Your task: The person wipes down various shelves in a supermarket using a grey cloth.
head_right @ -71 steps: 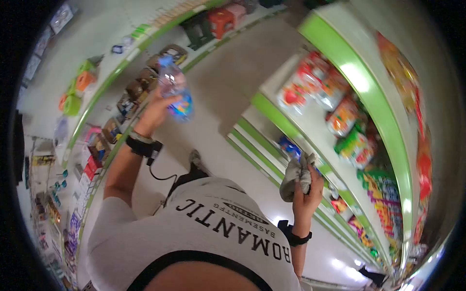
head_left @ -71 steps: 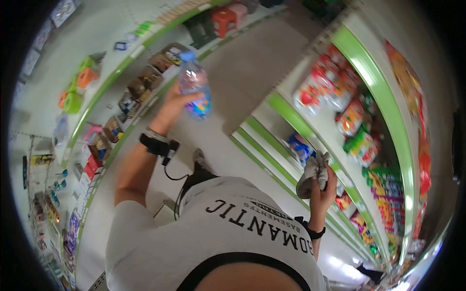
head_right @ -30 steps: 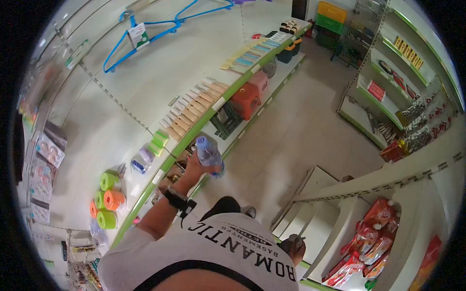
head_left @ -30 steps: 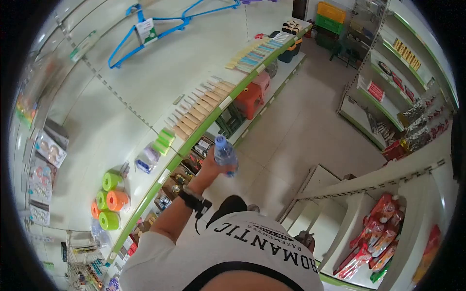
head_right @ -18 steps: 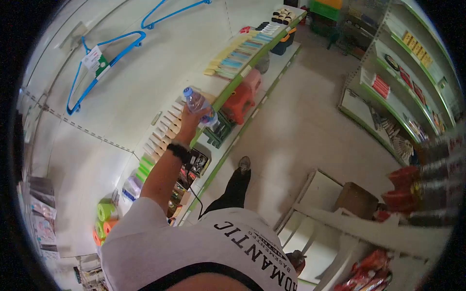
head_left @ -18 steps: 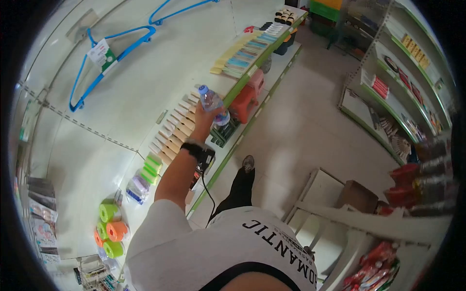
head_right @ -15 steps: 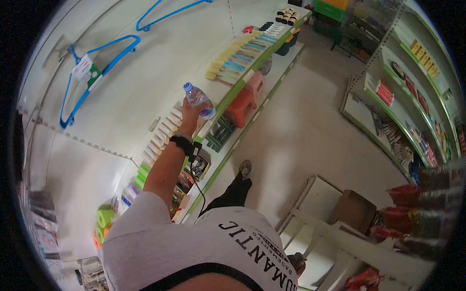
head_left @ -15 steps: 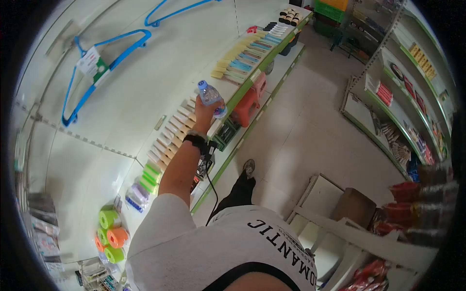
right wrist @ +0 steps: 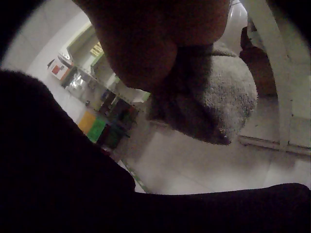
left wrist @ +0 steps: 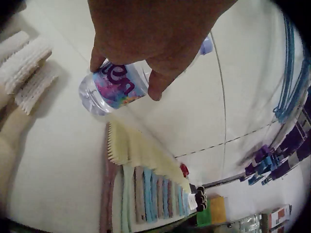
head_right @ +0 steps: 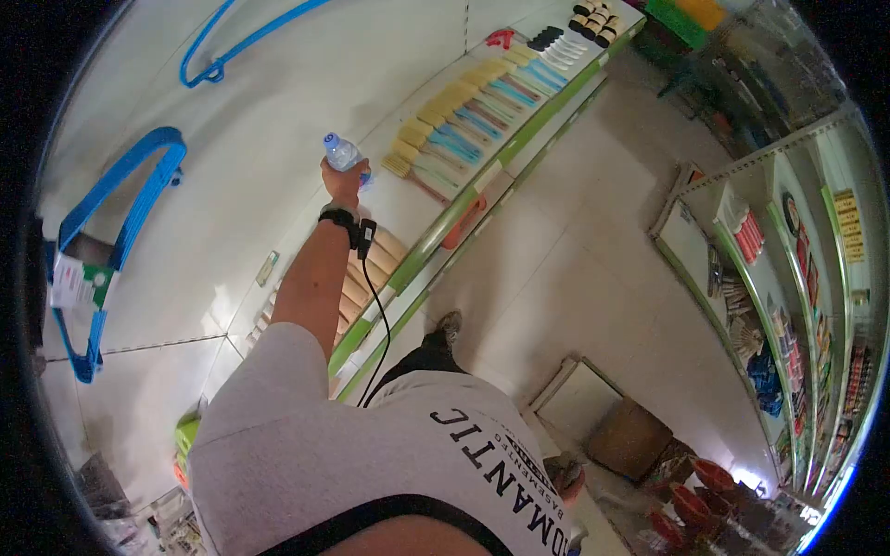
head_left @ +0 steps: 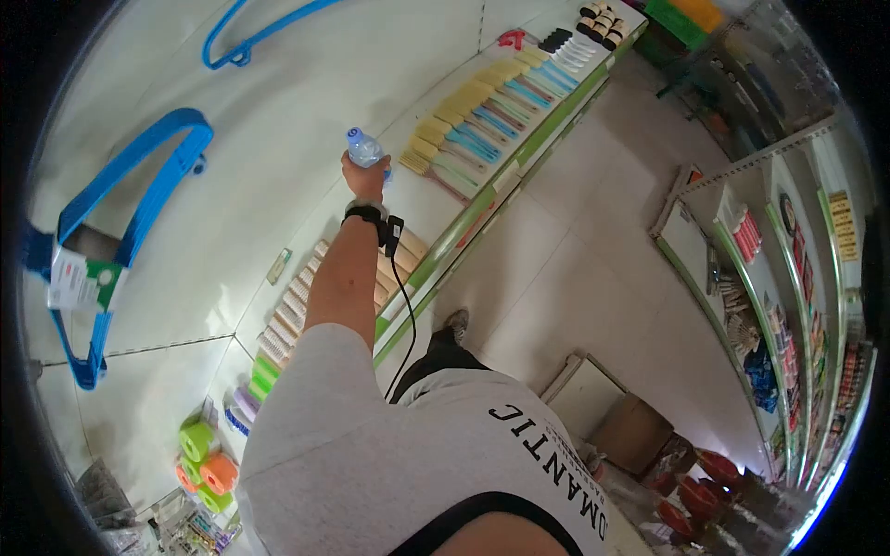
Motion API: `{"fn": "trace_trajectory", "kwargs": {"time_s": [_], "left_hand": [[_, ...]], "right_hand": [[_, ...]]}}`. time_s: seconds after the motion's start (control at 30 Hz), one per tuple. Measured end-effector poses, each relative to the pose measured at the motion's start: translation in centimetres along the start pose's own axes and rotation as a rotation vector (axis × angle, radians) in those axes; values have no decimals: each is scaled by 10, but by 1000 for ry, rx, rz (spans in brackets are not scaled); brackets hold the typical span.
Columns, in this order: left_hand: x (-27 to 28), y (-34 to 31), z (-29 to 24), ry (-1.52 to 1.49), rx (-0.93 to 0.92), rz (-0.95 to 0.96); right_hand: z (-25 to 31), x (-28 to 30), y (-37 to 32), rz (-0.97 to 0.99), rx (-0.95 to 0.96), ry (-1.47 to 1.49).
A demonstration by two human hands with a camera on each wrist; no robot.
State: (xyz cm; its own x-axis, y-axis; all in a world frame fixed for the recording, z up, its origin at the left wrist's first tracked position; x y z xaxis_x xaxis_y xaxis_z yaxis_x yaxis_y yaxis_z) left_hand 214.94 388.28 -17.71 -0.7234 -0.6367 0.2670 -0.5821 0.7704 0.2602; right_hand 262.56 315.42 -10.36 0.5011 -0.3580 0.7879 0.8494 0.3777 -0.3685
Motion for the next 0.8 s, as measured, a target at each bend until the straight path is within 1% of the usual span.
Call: {"fn": "trace_trajectory", "kwargs": {"time_s": [0.03, 0.1, 0.17, 0.2, 0.23, 0.3, 0.37, 0.4, 0.47, 0.5, 0.53, 0.57, 0.6, 0.63, 0.67, 0.7, 0.73, 0.77, 0.8], "left_hand": [[-6, 7, 7, 7, 11, -1], [-14, 16, 22, 161, 64, -21], [-23, 28, 49, 147, 48, -40], [-28, 33, 61, 127, 23, -60], [-29, 36, 57, 132, 27, -59], [-29, 40, 40, 111, 10, 15], [-35, 49, 54, 104, -13, 38], [-37, 52, 60, 89, -36, 60], [-41, 53, 63, 96, -40, 78], [-42, 54, 67, 100, -44, 87], [-43, 54, 70, 98, -48, 93], [-44, 55, 79, 106, -88, 69], [-45, 57, 87, 108, -131, 54], [-42, 60, 91, 263, -139, 62], [-47, 68, 120, 393, -155, 91], [-57, 83, 162, 527, -320, 151], [-65, 100, 214, 689, -552, 88], [-56, 81, 165, 319, -199, 77], [-52, 99, 160, 449, -327, 180]], "right_hand": [[10, -2, 9, -1, 5, -16], [24, -6, 21, 7, 7, -38], [33, -11, 31, -99, 5, -114], [33, -13, 41, -97, 4, -121], [16, -12, 58, -82, 23, -153], [22, -14, 69, -64, 39, -188], [55, -16, 65, -63, 259, -99], [52, -21, 67, -63, 248, -101], [31, -32, 79, -132, 284, 46], [64, -33, 70, -112, 144, 90], [59, -37, 82, -116, 138, 93], [47, -48, 108, 32, 55, 318], [31, -54, 118, 173, -33, 545], [95, -48, 82, 21, 52, 508], [151, -38, 71, 8, 64, 305], [184, -30, 68, -34, 55, 110], [200, -29, 75, -50, 1, -19], [206, -24, 83, -55, -63, -138], [197, -26, 96, -80, 36, -153]]}}
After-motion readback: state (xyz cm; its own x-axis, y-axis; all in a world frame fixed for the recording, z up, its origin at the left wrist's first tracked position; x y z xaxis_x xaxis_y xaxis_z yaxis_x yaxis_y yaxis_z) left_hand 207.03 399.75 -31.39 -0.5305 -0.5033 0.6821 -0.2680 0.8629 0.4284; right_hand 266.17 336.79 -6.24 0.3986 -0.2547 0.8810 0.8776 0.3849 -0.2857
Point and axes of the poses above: each hand's wrist, its own y-axis towards the middle knuckle, its own x-axis out of the back of the hand, z = x × y, the point moved 2 cm from there along y, towards the middle knuckle, and after that the axes turned 10 degrees about -x, right-handed, at the moved point
